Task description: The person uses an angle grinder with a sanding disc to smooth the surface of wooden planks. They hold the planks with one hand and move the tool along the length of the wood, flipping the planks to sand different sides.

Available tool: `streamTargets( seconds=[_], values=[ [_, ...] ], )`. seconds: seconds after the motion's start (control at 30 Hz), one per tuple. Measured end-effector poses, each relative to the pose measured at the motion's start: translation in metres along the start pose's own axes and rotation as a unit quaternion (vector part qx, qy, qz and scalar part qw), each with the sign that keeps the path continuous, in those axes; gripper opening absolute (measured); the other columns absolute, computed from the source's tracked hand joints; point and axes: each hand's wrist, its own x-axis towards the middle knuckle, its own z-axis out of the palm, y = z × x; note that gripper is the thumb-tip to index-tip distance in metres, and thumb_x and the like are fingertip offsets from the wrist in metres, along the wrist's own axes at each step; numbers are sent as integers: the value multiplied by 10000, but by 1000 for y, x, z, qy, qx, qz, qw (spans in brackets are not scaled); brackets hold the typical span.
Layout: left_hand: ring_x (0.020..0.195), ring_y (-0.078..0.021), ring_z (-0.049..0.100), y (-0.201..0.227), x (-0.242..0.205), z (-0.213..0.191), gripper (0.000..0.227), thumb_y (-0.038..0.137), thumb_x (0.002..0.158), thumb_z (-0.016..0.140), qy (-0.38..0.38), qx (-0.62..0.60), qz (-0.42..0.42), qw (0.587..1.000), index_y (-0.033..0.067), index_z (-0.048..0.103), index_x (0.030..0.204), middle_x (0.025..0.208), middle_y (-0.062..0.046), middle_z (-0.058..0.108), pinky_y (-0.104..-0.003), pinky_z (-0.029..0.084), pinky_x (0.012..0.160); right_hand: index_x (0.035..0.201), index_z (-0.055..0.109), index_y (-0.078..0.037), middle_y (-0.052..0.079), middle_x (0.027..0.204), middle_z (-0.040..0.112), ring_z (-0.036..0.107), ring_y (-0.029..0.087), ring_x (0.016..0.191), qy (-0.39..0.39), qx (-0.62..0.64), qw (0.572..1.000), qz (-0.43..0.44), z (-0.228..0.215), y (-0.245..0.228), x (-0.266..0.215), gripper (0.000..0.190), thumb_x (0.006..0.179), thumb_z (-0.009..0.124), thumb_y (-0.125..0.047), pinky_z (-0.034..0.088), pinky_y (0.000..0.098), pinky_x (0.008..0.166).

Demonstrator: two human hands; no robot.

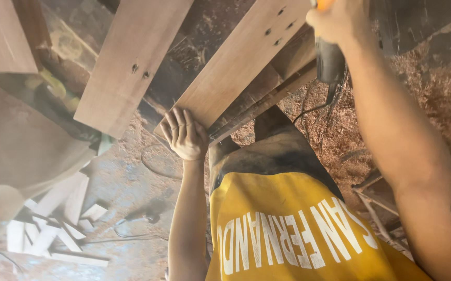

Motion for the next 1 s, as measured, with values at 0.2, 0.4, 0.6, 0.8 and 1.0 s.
streamTargets(
  seconds=[0.2,0.4,0.6,0.8,1.0],
  values=[
    [1436,-417,505,-3,-5,-5,387,215,1033,547,-38,-28,-39,998,18,701,1328,1440,-179,645,-583,166,1263,1570,100,-113,338,1235,599,679,455,1101,-15,-15,997,-68,64,-39,-80,1035,831,825,-121,585,530,890],
    [1504,-416,350,-10,-24,-7,602,422,1037,517,-32,19,-150,988,6,547,1471,1563,-209,479,-611,60,1224,1452,211,-22,378,1195,611,686,495,1014,-5,-5,972,-233,102,-79,-149,959,742,848,-126,582,537,863],
    [1552,-400,334,-22,-47,0,596,377,1097,403,-20,17,-183,983,1,458,1556,1633,-200,416,-580,98,1273,1460,227,-25,351,1124,637,685,520,954,-98,-33,981,-162,116,-111,-179,921,764,821,-129,557,579,841],
    [1528,-399,372,-26,-46,9,576,375,1105,384,31,12,-148,988,2,479,1534,1609,-203,438,-546,195,1283,1430,224,-35,337,1149,638,701,488,915,-167,-95,962,-194,115,-132,-175,922,745,834,-119,591,555,787],
    [1481,-468,422,-26,-40,7,554,317,1099,404,46,-24,-140,989,-61,509,1489,1570,-250,463,-558,286,1262,1446,235,-82,288,1179,659,739,390,944,-99,-51,987,-114,87,-101,-115,873,781,801,-82,631,473,826]
  ],
)
